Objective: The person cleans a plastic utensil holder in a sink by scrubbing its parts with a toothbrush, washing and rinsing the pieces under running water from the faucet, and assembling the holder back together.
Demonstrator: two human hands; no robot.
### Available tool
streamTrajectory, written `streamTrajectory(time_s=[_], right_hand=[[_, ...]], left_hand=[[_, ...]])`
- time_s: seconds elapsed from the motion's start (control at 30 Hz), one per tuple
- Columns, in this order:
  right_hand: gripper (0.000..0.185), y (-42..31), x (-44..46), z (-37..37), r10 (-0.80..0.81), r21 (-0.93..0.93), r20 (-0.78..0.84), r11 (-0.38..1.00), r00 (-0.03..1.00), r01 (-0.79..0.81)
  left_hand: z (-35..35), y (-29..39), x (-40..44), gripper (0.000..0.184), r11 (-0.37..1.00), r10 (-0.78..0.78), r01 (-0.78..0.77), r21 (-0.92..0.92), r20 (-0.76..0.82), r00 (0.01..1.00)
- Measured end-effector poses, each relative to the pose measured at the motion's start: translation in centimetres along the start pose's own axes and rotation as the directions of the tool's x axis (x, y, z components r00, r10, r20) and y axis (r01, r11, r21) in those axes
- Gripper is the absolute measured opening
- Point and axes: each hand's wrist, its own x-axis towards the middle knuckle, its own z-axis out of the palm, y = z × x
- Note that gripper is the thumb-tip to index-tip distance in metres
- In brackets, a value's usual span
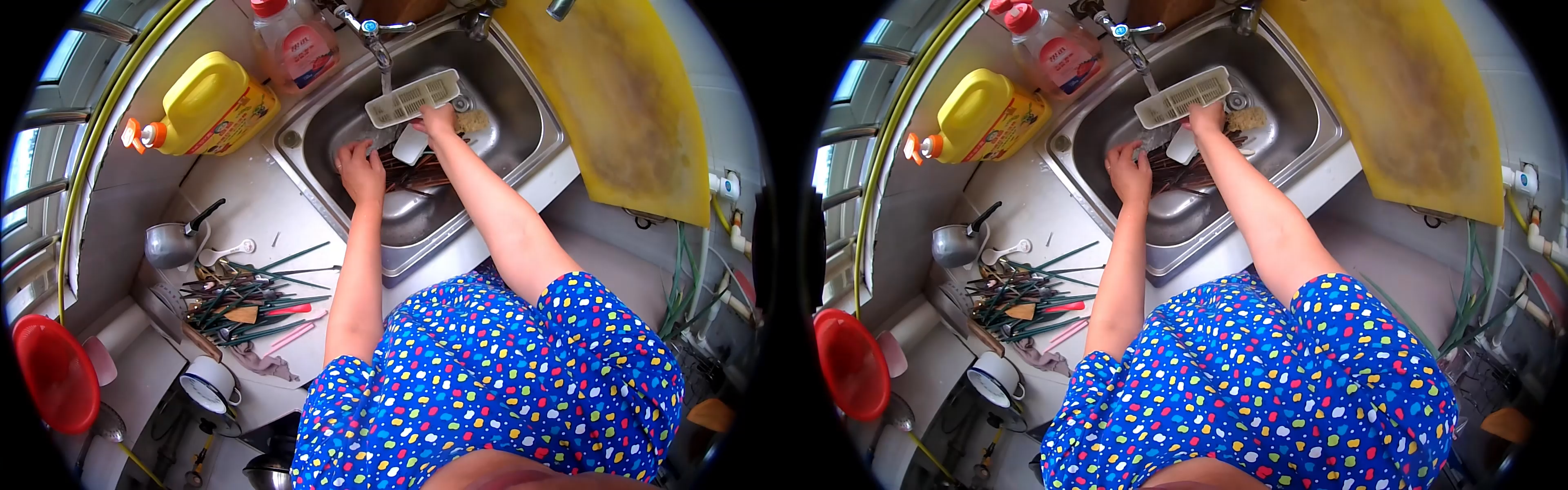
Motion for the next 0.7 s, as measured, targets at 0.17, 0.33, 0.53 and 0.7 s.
streamTrajectory(time_s=[0.17,0.33,0.53,0.7], right_hand=[[0.028,-1.0,0.3,-0.3,-0.001,0.035,-0.068,0.999,0.998,0.004],[0.026,-1.0,0.2,-0.3,0.003,-0.003,-0.037,1.000,0.999,-0.003],[0.025,-1.3,-1.8,0.3,0.054,-0.029,0.066,0.998,0.996,-0.052],[0.026,-1.0,-3.3,1.0,0.099,-0.104,0.237,0.992,0.966,-0.077]], left_hand=[[0.7,-0.3,-0.2,0.019,0.998,-0.019,0.021,-0.051,0.033,0.999],[1.3,-0.8,-0.3,0.018,0.997,-0.021,0.024,-0.066,0.055,0.998],[1.4,-1.3,0.1,0.016,0.972,-0.125,0.132,-0.192,0.052,0.991],[1.8,-2.2,0.8,0.030,0.916,-0.333,0.285,-0.283,-0.138,0.933]])
